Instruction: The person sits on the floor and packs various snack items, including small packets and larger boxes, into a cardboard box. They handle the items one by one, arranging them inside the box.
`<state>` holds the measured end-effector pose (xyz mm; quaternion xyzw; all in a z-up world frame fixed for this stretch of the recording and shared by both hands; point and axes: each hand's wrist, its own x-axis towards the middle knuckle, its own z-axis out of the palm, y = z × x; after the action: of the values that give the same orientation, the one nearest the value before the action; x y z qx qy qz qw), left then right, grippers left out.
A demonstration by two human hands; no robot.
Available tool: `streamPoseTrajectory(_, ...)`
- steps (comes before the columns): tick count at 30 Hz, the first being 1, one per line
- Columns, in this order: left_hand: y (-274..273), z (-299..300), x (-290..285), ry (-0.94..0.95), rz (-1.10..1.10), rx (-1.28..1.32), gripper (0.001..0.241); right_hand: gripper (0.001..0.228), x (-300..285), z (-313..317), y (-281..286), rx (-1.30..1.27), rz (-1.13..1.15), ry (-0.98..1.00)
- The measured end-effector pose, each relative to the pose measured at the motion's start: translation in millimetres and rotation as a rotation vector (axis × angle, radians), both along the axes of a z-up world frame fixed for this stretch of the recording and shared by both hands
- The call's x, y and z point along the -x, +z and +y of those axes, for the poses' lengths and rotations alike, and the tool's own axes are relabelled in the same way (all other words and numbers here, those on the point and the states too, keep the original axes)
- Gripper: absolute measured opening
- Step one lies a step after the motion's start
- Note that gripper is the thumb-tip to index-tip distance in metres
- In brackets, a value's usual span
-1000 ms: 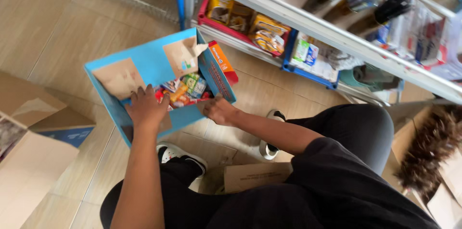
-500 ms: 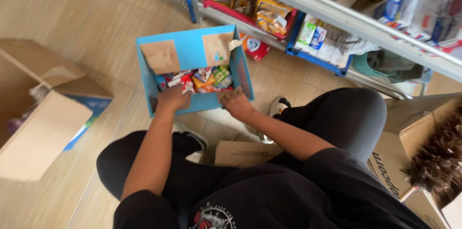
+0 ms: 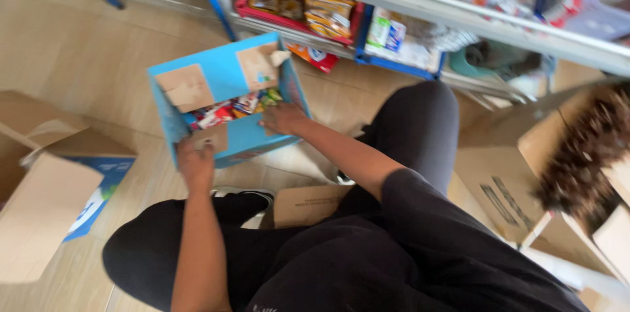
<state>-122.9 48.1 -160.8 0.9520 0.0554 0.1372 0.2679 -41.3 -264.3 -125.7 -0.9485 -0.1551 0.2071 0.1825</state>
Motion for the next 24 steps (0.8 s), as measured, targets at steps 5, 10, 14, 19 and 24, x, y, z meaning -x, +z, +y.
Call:
streamPoseTrajectory(5,10,4,3,-0.05,0.128,-0.032,0.068,0.065,1,7,-6,0.092,0.002,0.012)
streamPoseTrajectory(10,22,-25,-15,-0.094,0.314,-0.217,0.067,0.041,19,-4,9,-0.148,-0.319,-0.06)
streamPoseTrajectory(14,5,-26,-30,-0.215,0.275,-0.182,0.06,0.031,30,-15,12,-0.349,-0.296,-0.255)
streamPoseTrajectory(19,-15,-20,-58,-0.339,0.378,-0.233,0.054,0.034,46,-16,22,-0.416,-0.295,-0.197)
streamPoseTrajectory(24,-10,-24,-76,-0.287,0.443,-0.288,0.057,0.044,64,-15,43,-0.414,-0.363,-0.073)
